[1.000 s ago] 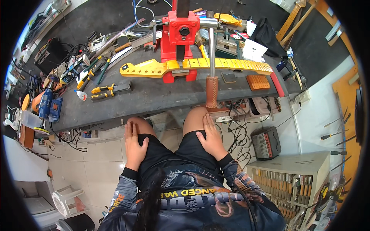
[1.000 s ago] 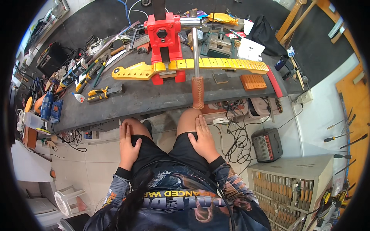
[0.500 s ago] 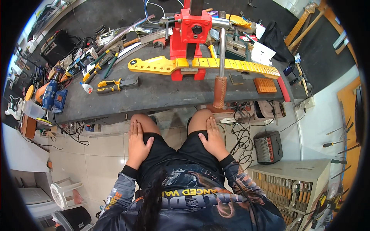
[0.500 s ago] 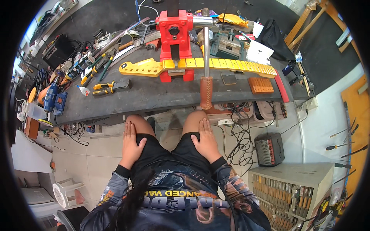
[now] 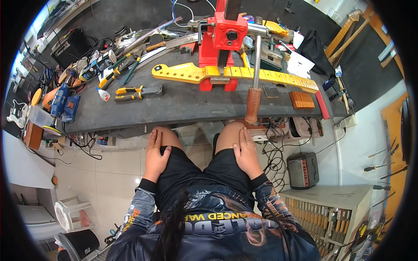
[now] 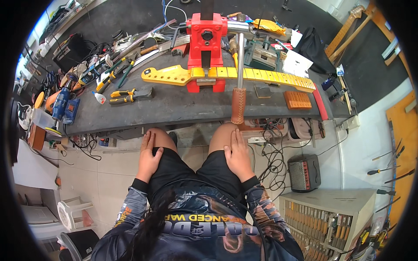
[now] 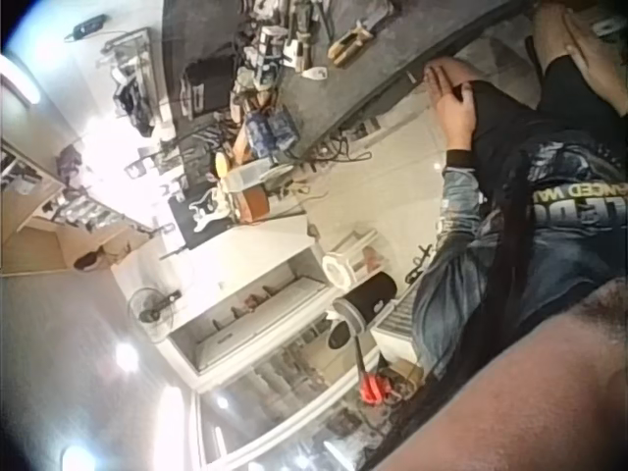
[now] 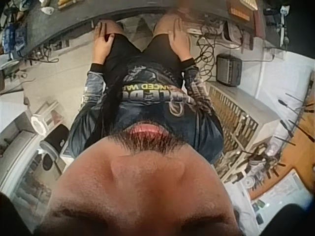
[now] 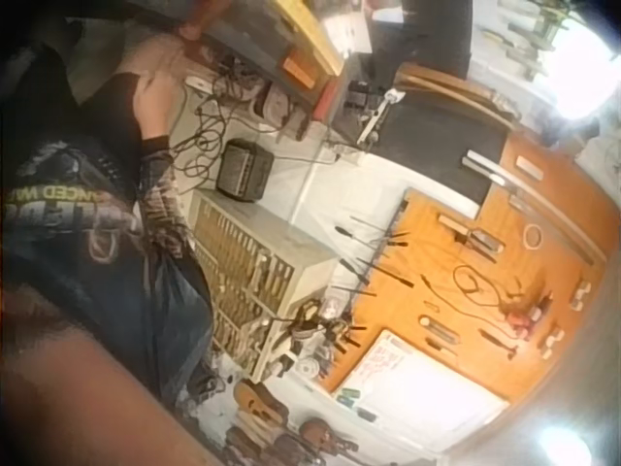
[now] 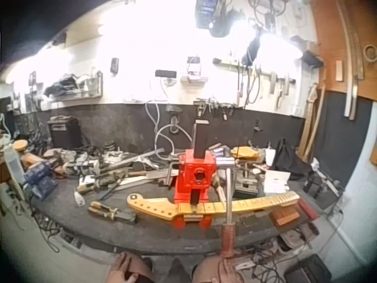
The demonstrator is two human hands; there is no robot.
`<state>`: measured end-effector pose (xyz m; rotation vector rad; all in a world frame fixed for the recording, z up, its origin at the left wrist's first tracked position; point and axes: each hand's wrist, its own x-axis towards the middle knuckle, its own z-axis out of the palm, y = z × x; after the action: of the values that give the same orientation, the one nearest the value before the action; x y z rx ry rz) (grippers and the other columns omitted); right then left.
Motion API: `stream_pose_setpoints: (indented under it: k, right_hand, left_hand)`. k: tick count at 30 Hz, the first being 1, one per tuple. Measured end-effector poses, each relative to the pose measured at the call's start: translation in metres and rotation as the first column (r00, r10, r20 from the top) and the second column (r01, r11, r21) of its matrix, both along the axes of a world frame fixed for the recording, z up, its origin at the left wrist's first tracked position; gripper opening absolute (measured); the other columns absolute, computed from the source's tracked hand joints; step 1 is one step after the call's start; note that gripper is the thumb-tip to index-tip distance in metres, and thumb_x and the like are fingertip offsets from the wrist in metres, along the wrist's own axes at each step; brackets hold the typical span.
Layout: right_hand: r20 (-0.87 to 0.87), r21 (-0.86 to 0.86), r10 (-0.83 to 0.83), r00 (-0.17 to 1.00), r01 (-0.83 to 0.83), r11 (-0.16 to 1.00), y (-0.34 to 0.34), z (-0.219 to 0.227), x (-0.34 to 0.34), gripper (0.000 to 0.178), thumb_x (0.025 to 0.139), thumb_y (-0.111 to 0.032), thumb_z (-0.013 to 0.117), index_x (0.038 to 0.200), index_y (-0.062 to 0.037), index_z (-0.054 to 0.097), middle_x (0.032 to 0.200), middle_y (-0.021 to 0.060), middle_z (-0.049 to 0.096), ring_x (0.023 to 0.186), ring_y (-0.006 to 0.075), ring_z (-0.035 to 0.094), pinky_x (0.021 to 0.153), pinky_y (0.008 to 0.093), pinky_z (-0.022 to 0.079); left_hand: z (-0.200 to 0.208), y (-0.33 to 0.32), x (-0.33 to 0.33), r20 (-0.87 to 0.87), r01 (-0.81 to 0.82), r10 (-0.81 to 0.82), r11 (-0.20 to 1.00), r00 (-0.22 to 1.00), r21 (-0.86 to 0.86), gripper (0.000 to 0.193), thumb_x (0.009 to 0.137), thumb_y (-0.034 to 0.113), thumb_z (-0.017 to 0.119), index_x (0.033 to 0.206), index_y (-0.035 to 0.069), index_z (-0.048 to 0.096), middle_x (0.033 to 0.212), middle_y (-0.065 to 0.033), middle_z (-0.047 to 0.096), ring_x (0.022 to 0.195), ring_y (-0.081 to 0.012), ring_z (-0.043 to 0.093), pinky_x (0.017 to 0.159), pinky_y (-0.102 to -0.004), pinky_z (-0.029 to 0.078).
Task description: The recorder is gluing and pressing a guitar neck component at a repair bench.
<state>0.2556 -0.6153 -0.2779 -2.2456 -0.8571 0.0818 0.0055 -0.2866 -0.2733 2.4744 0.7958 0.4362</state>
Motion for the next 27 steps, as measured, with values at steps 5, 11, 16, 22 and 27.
stream_pose_setpoints:
  k: [5, 11, 16, 22, 27]
  right_hand:
    - [-0.082, -0.115, 0.034, 0.996, -0.044, 0.992, 0.005, 0.011, 0.003, 0.08, 0.112, -0.031, 0.065, 0.177, 0.0052, 0.035, 0.186, 0.0277, 0.03, 0.17, 0.0456, 0.034, 0.138, 0.0503, 0.031]
    - [-0.52, 0.418, 0.099, 0.848, 0.152, 0.896, 0.013, 0.021, 0.025, 0.055, 0.107, -0.005, 0.066, 0.161, 0.0068, 0.057, 0.171, 0.0228, 0.055, 0.161, 0.0316, 0.052, 0.13, 0.0427, 0.043]
    - [-0.369, 0.495, -0.065, 0.927, 0.255, 0.83, 0.008, 0.059, 0.025, 0.04, 0.111, -0.008, 0.06, 0.148, 0.0077, 0.063, 0.15, 0.0233, 0.071, 0.143, 0.0368, 0.067, 0.123, 0.0438, 0.048]
    - [0.089, -0.176, 0.07, 0.994, -0.054, 0.983, -0.003, -0.016, -0.005, 0.068, 0.11, -0.016, 0.065, 0.169, 0.01, 0.044, 0.178, 0.033, 0.043, 0.165, 0.0481, 0.042, 0.136, 0.0512, 0.035]
    - [0.141, 0.087, -0.118, 0.983, 0.106, 0.991, -0.002, 0.024, -0.003, 0.071, 0.109, -0.018, 0.066, 0.17, 0.0103, 0.042, 0.181, 0.0317, 0.037, 0.168, 0.047, 0.038, 0.137, 0.0523, 0.033]
  left_hand:
    - [0.007, -0.015, 0.0, 0.005, -0.055, 0.055, 0.997, 0.998, 0.057, 0.083, 0.102, 0.027, 0.077, 0.175, 0.003, 0.045, 0.186, -0.0232, 0.035, 0.173, -0.0418, 0.03, 0.139, -0.049, 0.031]
    - [0.004, -0.001, -0.012, 0.109, -0.043, 0.039, 0.998, 0.993, 0.037, 0.073, 0.102, 0.019, 0.077, 0.169, 0.001, 0.053, 0.177, -0.025, 0.048, 0.168, -0.0431, 0.039, 0.137, -0.0483, 0.034]
    - [0.06, 0.016, -0.009, 0.07, -0.128, 0.143, 0.975, 0.987, -0.182, 0.063, 0.104, 0.013, 0.071, 0.164, 0.0, 0.058, 0.174, -0.0245, 0.051, 0.166, -0.0439, 0.042, 0.135, -0.0486, 0.036]
    - [0.012, -0.01, -0.001, -0.102, 0.049, -0.034, 0.987, 0.994, 0.153, 0.076, 0.104, 0.023, 0.075, 0.17, -0.003, 0.048, 0.182, -0.0273, 0.039, 0.169, -0.0457, 0.036, 0.138, -0.0547, 0.031]
    - [0.016, -0.009, -0.011, 0.179, -0.151, 0.113, 0.965, 0.977, 0.216, 0.088, 0.101, 0.024, 0.078, 0.176, -0.002, 0.039, 0.184, -0.0266, 0.036, 0.17, -0.0451, 0.035, 0.139, -0.0552, 0.029]
